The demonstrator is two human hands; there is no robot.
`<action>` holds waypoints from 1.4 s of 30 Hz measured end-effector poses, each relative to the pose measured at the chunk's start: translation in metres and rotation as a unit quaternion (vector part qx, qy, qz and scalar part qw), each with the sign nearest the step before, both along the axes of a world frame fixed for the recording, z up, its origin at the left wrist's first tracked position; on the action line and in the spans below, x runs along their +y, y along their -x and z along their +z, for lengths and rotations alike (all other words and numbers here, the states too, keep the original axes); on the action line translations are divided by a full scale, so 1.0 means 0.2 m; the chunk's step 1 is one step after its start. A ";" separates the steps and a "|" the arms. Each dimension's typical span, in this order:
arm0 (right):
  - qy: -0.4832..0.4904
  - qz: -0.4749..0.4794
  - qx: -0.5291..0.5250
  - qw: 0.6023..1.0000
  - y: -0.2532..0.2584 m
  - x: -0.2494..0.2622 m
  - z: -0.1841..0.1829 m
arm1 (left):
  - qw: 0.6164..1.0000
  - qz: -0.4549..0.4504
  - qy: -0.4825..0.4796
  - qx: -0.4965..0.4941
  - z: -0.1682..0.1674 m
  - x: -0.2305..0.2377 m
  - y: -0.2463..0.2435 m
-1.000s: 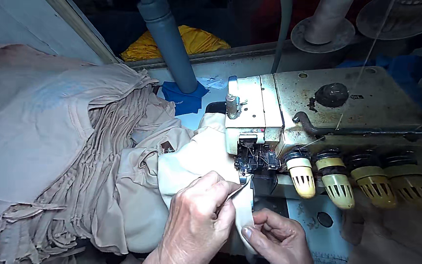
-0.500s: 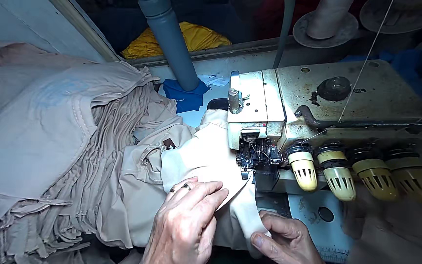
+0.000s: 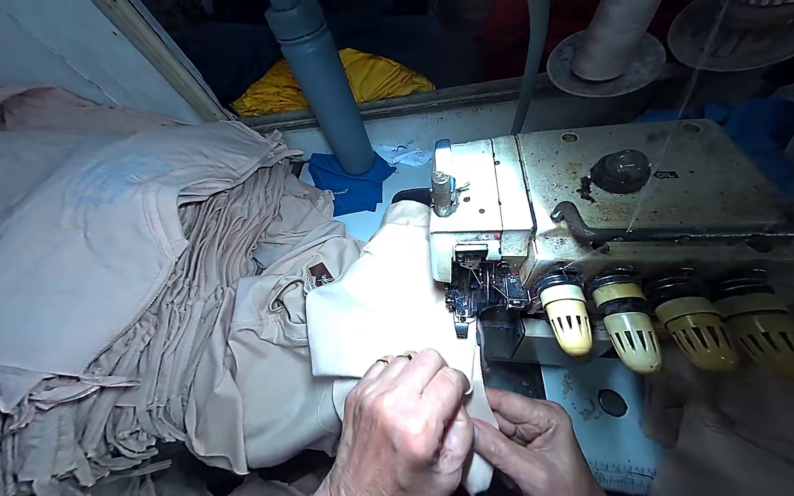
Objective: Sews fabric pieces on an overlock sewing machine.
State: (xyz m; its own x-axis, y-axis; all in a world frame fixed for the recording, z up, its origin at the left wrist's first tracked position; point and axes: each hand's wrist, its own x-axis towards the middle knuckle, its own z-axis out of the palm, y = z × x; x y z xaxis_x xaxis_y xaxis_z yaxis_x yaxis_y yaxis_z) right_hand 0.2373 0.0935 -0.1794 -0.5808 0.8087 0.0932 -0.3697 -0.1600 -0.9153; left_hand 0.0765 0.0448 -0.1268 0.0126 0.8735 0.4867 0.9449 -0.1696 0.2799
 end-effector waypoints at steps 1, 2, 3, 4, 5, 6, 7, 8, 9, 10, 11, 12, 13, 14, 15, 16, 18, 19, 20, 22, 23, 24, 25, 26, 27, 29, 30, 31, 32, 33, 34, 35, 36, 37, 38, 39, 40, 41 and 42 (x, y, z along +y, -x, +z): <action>0.001 -0.016 -0.003 1.000 0.01 0.00 0.00 | 1.000 0.010 -0.005 -0.008 -0.01 0.01 0.00; 0.004 -0.031 -0.009 0.999 0.02 0.00 0.01 | 1.000 0.017 -0.003 -0.016 -0.01 0.01 0.01; 0.012 -0.040 -0.013 0.999 0.03 0.01 0.02 | 0.999 0.022 -0.002 -0.023 -0.02 0.01 0.01; 0.027 -0.043 -0.011 0.999 0.03 0.01 0.03 | 0.999 0.023 -0.006 -0.032 -0.04 0.01 0.02; 0.043 -0.040 -0.009 0.998 0.03 0.00 0.03 | 0.999 0.024 -0.014 -0.040 -0.05 0.00 0.03; 0.058 -0.037 -0.007 0.998 0.03 0.00 0.04 | 0.998 0.022 -0.023 -0.049 -0.06 -0.01 0.04; 0.072 -0.032 -0.007 0.997 0.02 -0.01 0.04 | 0.998 0.020 -0.031 -0.053 -0.08 -0.02 0.04; 0.083 -0.029 -0.002 0.996 0.02 -0.02 0.05 | 0.998 0.019 -0.034 -0.051 -0.09 -0.03 0.04; 0.087 -0.028 0.001 0.996 0.01 -0.02 0.05 | 0.998 0.017 -0.036 -0.047 -0.09 -0.04 0.04; 0.083 -0.029 0.001 0.996 0.01 -0.03 0.05 | 0.998 0.015 -0.036 -0.044 -0.09 -0.05 0.03; 0.075 -0.032 0.001 0.997 0.00 -0.04 0.04 | 0.998 0.012 -0.034 -0.042 -0.09 -0.06 0.03; 0.067 -0.035 0.001 0.997 0.00 -0.05 0.04 | 0.999 0.009 -0.032 -0.041 -0.09 -0.06 0.02; 0.060 -0.038 0.002 0.997 0.00 -0.06 0.03 | 0.998 0.006 -0.034 -0.043 -0.09 -0.07 0.01; 0.053 -0.041 0.002 0.998 0.01 -0.06 0.03 | 0.998 0.005 -0.038 -0.049 -0.09 -0.06 0.01; 0.043 -0.042 0.002 0.998 0.01 -0.06 0.02 | 0.998 0.006 -0.046 -0.052 -0.09 -0.06 0.00; 0.032 -0.043 0.001 0.999 0.02 -0.06 0.02 | 0.997 0.003 -0.054 -0.052 -0.08 -0.05 -0.01; 0.015 -0.050 0.011 0.999 0.04 -0.07 0.01 | 0.997 -0.011 -0.067 -0.036 -0.08 -0.03 -0.01; 0.006 -0.054 0.018 0.998 0.06 -0.07 0.00 | 0.997 -0.014 -0.075 -0.023 -0.08 -0.02 -0.01; -0.003 -0.061 0.020 0.998 0.08 -0.08 0.00 | 0.997 -0.014 -0.081 -0.011 -0.08 0.00 -0.01; -0.027 -0.075 0.012 0.997 0.13 -0.08 0.01 | 0.997 -0.007 -0.082 0.001 -0.07 0.02 0.00; -0.040 -0.081 0.000 0.996 0.15 -0.08 0.02 | 0.997 -0.001 -0.078 0.007 -0.07 0.04 0.01; -0.050 -0.079 -0.013 0.996 0.16 -0.08 0.03 | 0.997 0.006 -0.073 0.008 -0.06 0.04 0.02; -0.051 -0.068 -0.022 0.996 0.18 -0.09 0.04 | 0.997 0.012 -0.070 0.009 -0.05 0.05 0.03; -0.043 -0.052 -0.031 0.997 0.18 -0.10 0.05 | 0.997 0.018 -0.068 0.010 -0.04 0.06 0.05; -0.034 -0.035 -0.038 0.998 0.19 -0.11 0.06 | 0.998 0.024 -0.065 0.009 -0.04 0.07 0.06; -0.018 -0.009 -0.044 0.999 0.21 -0.12 0.07 | 0.997 0.035 -0.063 0.002 -0.04 0.11 0.10; -0.008 0.004 -0.043 0.999 0.22 -0.11 0.08 | 0.997 0.041 -0.060 -0.008 -0.04 0.13 0.11; 0.004 0.016 -0.040 0.999 0.22 -0.11 0.09 | 0.997 0.051 -0.054 -0.022 -0.04 0.16 0.13; 0.015 0.029 -0.042 0.999 0.21 -0.11 0.10 | 0.996 0.065 -0.048 -0.037 -0.04 0.18 0.15; 0.019 0.040 -0.051 0.998 0.21 -0.10 0.12 | 0.994 0.080 -0.047 -0.055 -0.05 0.19 0.16; 0.010 0.046 -0.067 0.997 0.19 -0.10 0.13 | 0.992 0.096 -0.045 -0.074 -0.04 0.20 0.18; -0.015 0.045 -0.086 0.995 0.18 -0.10 0.13 | 0.988 0.117 -0.042 -0.088 -0.04 0.18 0.19; -0.057 0.032 -0.100 0.993 0.16 -0.09 0.12 | 0.985 0.133 -0.040 -0.100 -0.04 0.15 0.20; -0.111 0.005 -0.106 0.988 0.15 -0.09 0.11 | 0.983 0.143 -0.039 -0.109 -0.03 0.11 0.21; -0.171 -0.026 -0.107 0.979 0.14 -0.08 0.09 | 0.983 0.137 -0.042 -0.117 -0.03 0.06 0.20; -0.223 -0.043 -0.105 0.968 0.13 -0.06 0.07 | 0.984 0.117 -0.032 -0.130 -0.02 -0.01 0.18; -0.267 -0.041 -0.106 0.957 0.12 -0.04 0.05 | 0.984 0.082 -0.001 -0.155 0.01 -0.08 0.15; -0.300 -0.024 -0.108 0.947 0.11 -0.02 0.04 | 0.980 0.034 0.046 -0.192 0.04 -0.14 0.10; -0.319 -0.003 -0.109 0.941 0.09 0.00 0.03 | 0.968 -0.015 0.101 -0.231 0.08 -0.20 0.06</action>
